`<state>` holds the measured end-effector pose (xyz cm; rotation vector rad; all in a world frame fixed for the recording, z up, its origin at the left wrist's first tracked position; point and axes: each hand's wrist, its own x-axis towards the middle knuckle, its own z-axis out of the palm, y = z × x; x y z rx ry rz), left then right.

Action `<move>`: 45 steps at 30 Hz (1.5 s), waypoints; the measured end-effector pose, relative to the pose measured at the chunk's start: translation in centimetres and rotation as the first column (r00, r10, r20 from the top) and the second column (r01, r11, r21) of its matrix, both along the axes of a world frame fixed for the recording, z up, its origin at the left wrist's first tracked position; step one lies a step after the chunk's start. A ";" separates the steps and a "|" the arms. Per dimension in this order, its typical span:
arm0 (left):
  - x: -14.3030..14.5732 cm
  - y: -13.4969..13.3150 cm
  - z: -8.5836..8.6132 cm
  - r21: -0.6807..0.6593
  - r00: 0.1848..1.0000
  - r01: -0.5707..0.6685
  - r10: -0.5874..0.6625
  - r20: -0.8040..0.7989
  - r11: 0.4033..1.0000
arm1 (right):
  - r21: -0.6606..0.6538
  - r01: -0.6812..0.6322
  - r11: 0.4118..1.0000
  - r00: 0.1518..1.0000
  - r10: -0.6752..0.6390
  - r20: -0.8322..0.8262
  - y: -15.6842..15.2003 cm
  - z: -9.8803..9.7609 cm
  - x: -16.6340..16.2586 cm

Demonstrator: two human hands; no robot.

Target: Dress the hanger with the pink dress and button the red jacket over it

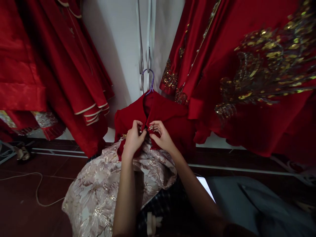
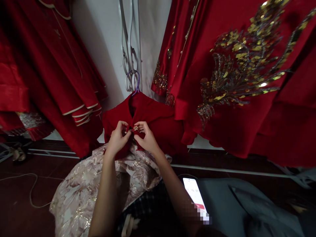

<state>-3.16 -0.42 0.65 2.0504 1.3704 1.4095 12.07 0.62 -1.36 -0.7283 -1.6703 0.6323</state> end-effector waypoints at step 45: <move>0.9 -0.7 -1.6 0.164 0.993 -0.031 0.012 0.117 0.986 | -0.053 0.060 0.997 0.986 -0.067 -0.150 -0.1 0.4 -1.1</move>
